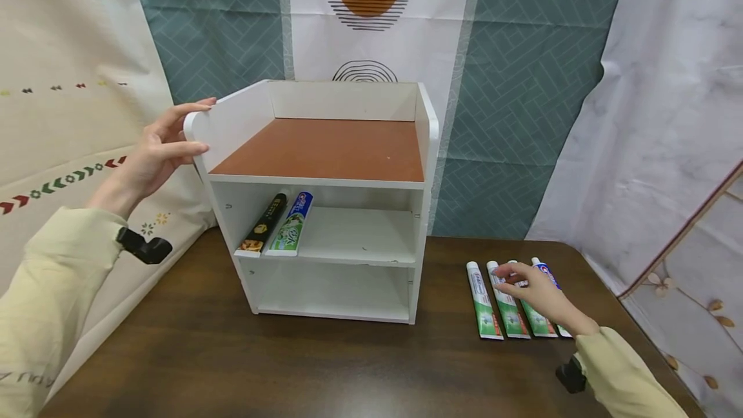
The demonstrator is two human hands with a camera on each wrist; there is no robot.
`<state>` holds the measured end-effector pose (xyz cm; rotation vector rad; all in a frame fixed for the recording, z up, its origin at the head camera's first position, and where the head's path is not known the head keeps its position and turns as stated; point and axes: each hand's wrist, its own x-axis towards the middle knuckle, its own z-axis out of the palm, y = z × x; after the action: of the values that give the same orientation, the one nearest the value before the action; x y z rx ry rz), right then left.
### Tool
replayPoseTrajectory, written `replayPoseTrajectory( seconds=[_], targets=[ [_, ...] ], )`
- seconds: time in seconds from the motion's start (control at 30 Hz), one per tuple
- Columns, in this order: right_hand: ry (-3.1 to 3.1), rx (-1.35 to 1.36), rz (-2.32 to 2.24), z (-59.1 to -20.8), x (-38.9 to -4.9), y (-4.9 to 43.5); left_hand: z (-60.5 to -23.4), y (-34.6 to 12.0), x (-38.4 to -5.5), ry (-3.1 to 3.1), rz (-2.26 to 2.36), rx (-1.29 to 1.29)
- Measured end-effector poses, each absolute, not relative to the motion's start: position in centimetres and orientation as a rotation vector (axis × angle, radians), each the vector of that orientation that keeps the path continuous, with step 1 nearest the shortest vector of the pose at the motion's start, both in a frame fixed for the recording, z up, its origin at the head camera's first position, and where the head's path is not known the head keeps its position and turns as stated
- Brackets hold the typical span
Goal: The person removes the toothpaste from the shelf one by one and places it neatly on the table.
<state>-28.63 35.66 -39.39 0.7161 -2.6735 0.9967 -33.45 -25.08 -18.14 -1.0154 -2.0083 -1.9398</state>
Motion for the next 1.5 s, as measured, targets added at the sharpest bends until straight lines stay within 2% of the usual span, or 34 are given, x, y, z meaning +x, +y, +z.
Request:
replayPoseTrajectory(
  seconds=[0.47, 0.87, 1.1, 1.27, 1.5],
  targets=[
    [-2.369, 0.887, 1.134, -38.0, -27.3, 27.0, -18.1, -25.0, -33.4, -2.023, -1.930, -0.997],
    [-2.070, 1.214, 1.163, -34.0, -24.6, 20.5, -18.1, -25.1, -33.5, -2.009, -1.937, -0.999],
    [-1.952, 1.337, 1.095, -32.8, -25.9, 16.7, -17.9, -25.3, -33.5, -2.015, -1.930, -0.997],
    [-2.008, 1.307, 1.084, -31.6, -26.7, 14.2, -17.9, -25.1, -33.5, -2.012, -1.936, -0.991],
    [-2.107, 1.255, 1.114, -32.5, -29.7, 11.7, -18.1, -25.2, -33.4, -2.006, -1.950, -0.994]
  ],
)
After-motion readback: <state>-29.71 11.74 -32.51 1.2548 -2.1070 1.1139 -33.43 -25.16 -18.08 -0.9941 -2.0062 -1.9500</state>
